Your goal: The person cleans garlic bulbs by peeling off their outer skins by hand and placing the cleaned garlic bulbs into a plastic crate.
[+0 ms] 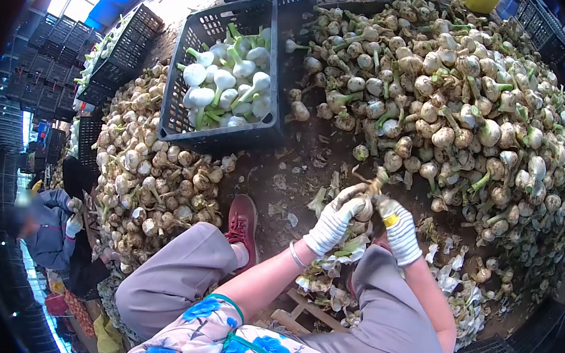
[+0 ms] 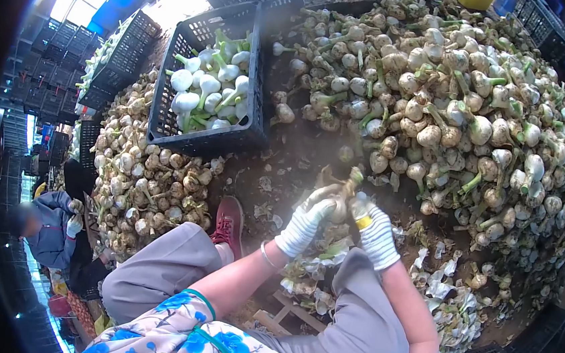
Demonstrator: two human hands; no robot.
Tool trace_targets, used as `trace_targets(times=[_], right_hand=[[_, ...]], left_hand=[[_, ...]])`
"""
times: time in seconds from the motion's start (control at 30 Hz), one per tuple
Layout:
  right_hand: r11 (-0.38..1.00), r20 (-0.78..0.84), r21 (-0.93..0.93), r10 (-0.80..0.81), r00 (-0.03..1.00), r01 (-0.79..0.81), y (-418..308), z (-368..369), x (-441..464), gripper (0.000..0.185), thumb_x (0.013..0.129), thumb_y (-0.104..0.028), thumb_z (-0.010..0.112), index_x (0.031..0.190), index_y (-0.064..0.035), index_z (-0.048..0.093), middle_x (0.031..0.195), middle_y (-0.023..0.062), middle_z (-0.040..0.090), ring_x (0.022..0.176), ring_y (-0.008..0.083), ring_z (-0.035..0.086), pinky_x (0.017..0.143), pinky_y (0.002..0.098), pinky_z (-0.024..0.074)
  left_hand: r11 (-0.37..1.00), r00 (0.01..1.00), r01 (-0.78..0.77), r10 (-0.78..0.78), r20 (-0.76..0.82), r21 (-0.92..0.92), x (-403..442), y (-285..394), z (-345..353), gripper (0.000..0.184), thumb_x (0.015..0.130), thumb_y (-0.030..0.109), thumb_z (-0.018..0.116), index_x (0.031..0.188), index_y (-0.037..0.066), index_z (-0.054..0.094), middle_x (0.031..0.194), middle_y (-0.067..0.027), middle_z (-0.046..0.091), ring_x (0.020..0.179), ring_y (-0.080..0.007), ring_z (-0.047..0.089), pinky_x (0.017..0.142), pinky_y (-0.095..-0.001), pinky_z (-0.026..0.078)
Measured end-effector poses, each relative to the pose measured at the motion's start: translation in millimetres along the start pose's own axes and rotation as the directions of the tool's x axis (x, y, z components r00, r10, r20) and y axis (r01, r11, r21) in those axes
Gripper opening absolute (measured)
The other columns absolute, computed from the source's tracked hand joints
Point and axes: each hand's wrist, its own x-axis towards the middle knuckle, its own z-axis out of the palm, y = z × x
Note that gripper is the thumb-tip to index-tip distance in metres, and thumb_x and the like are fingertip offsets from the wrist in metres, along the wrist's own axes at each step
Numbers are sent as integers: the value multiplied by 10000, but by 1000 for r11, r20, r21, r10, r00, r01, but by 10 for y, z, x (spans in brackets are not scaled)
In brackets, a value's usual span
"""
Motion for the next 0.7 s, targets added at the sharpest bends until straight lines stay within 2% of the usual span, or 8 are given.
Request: trace_targets(times=[0.1,0.3,0.4,0.47,0.53,0.6,0.63,0.7], right_hand=[[998,81,42,40,996,-44,-49,-6,78,332,842,-262,598,1040,4,582,890,16,599,788,71,484,714,226,423],[978,114,-173,-99,989,118,-249,106,-66,251,841,-165,578,1012,19,585,909,68,616,812,97,520,738,250,433],[975,70,-161,-145,987,154,-104,110,-81,231,838,-136,569,1004,23,583,905,81,619,797,102,527,719,250,442],[1000,-35,9,-1,999,1,-10,70,-24,215,834,-130,570,981,25,585,842,79,616,736,92,519,678,243,442],[1000,-38,8,-11,999,11,-122,92,-24,209,833,-132,571,968,26,583,823,77,613,718,90,513,666,242,440],[996,-22,-55,-69,997,68,-105,125,-36,167,830,-103,559,939,22,578,795,69,608,698,90,509,643,243,434],[996,-27,-53,-68,997,66,-28,105,-1,167,830,-103,559,939,22,578,795,69,608,698,90,509,643,243,434],[863,9,-436,-278,961,254,163,17,76,132,825,-61,540,927,15,577,777,71,604,694,96,517,640,248,433]], left_hand=[[973,992,-116,105,66,200,-77,25,19,377,900,247,451,1210,32,438,1118,-58,511,979,-121,500,877,-233,386],[791,922,300,-383,-50,-533,-47,54,123,478,897,449,382,1207,86,380,974,-73,538,729,-155,559,503,-274,464],[665,889,458,-358,286,-590,-39,135,7,511,887,462,399,1235,93,344,964,-71,547,708,-158,564,512,-289,479],[779,921,354,-387,47,-517,-65,263,138,569,869,508,399,1271,111,325,934,-73,561,764,-172,577,568,-320,498],[997,997,-74,73,19,32,-60,-76,-6,589,854,432,489,1291,91,290,1064,-87,512,873,-177,557,682,-298,503],[835,892,-426,453,5,350,-59,-169,54,535,842,346,535,1255,68,339,990,-63,532,674,-113,548,545,-223,479],[836,893,-424,449,9,350,-38,-183,11,535,842,346,535,1255,68,339,990,-63,532,674,-113,548,545,-223,479],[979,998,67,-69,-7,-194,-80,-46,48,455,837,349,524,1180,74,407,820,-52,543,507,-84,447,431,-203,391]])
